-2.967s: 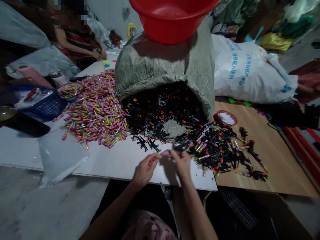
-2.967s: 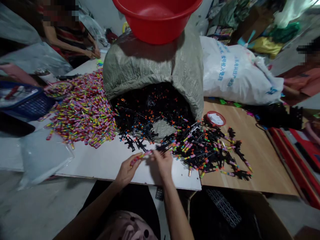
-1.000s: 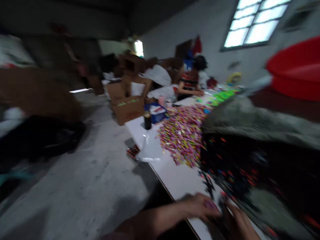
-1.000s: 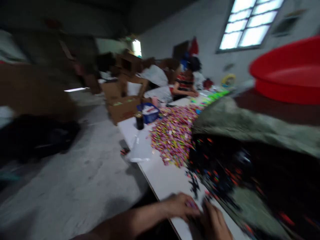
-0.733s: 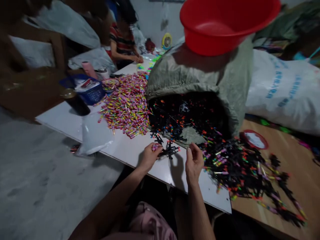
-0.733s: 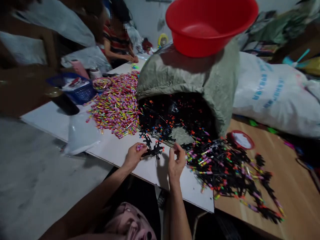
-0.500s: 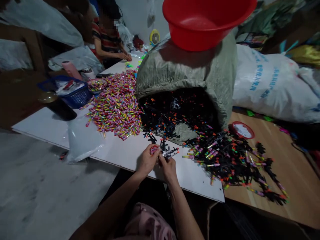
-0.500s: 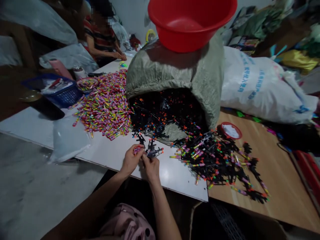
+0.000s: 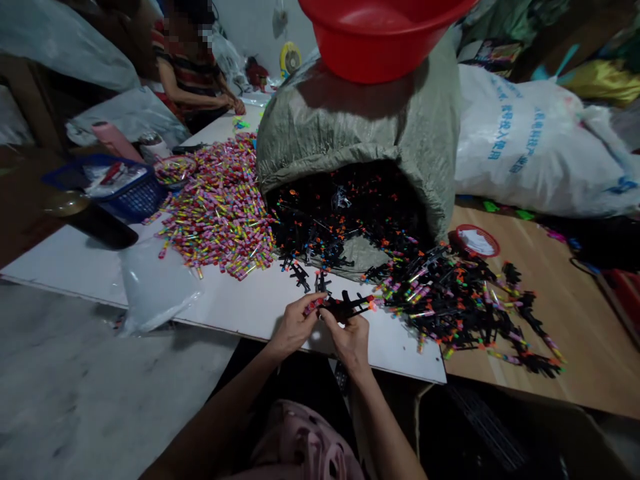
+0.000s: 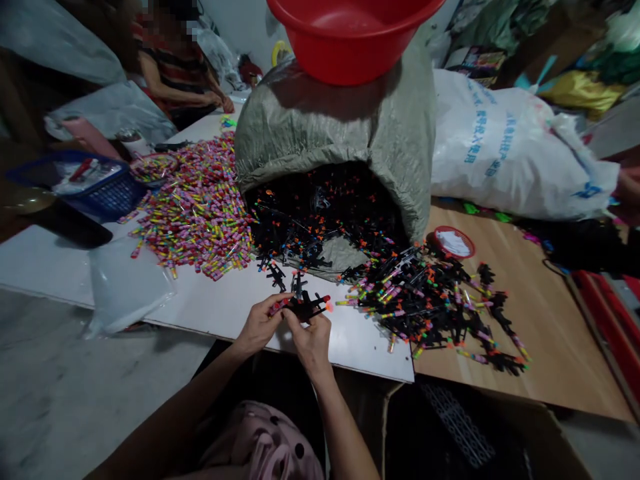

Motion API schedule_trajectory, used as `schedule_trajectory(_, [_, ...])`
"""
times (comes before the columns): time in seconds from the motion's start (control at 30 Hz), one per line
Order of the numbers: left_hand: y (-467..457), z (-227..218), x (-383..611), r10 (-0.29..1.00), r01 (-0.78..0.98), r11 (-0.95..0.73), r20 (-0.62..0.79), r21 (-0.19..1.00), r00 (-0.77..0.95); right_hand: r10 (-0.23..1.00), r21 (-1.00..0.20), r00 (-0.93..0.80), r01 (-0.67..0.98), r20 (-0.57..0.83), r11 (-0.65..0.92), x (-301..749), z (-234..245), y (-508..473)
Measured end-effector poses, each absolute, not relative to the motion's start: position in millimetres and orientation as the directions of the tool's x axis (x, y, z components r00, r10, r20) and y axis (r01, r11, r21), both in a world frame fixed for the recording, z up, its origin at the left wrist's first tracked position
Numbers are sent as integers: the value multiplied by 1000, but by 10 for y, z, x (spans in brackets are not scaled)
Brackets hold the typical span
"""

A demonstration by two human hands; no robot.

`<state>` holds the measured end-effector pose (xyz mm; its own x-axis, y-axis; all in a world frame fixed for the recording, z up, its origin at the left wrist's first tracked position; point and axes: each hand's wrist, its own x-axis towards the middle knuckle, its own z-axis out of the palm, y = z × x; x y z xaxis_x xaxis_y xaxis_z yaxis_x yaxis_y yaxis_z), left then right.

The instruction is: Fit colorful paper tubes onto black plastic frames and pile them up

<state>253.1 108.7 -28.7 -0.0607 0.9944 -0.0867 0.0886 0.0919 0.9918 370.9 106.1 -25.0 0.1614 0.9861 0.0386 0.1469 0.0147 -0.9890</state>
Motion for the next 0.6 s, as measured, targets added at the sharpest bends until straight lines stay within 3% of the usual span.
schedule_trajectory(0.27, [1022,-328,2585,986,95,117,-105,989,-126,984,-994,180,105,7,-13,3740,-302,998])
schedule_trajectory(0.47, [994,-281,2552,997,195,-15,29,981,-69,974,-997,219,37,-62,-71,3736,-276,963])
schedule_trajectory(0.6, [937,-304,2500,997,245,-70,74,967,-6,969,-983,179,-97,-172,-157,3726,-245,916])
